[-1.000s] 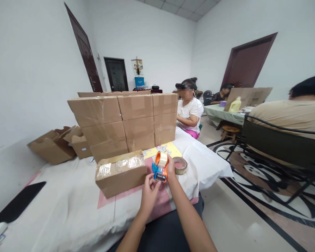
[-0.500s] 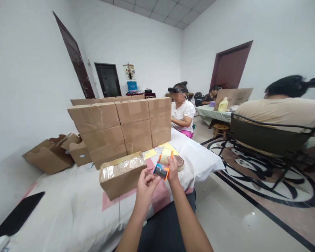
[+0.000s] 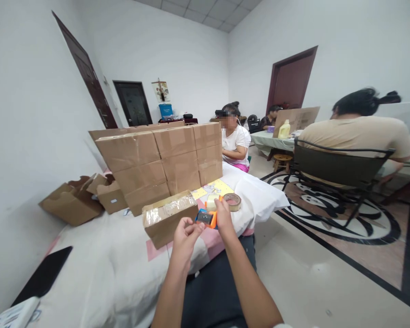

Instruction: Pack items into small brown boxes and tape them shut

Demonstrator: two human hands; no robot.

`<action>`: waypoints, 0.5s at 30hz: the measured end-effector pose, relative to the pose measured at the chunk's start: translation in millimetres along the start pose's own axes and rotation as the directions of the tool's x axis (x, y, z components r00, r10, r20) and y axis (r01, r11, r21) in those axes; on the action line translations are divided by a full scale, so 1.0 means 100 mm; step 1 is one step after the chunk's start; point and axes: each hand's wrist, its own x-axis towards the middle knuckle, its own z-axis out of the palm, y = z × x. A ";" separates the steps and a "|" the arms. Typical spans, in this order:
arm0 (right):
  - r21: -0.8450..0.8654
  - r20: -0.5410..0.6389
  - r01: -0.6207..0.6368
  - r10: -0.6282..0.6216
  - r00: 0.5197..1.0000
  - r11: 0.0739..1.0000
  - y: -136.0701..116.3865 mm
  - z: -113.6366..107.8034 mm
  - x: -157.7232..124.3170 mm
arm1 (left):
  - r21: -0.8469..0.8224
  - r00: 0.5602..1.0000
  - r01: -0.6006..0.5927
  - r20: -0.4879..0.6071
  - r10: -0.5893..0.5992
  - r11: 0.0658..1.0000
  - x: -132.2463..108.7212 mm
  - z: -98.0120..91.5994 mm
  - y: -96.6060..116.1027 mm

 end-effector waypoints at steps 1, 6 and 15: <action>-0.008 -0.011 -0.021 0.021 1.000 1.000 0.01 0.00 0.00 | 0.005 1.000 -0.008 -0.001 0.008 1.000 0.00 0.00 -0.01; -0.024 -0.035 -0.105 0.104 0.994 0.994 0.02 0.01 -0.01 | -0.011 0.999 -0.027 -0.024 0.027 1.000 -0.02 0.03 -0.03; 0.039 -0.025 -0.190 0.191 0.981 0.981 -0.02 0.02 -0.12 | -0.071 0.998 -0.055 -0.037 0.052 0.996 -0.10 0.09 0.02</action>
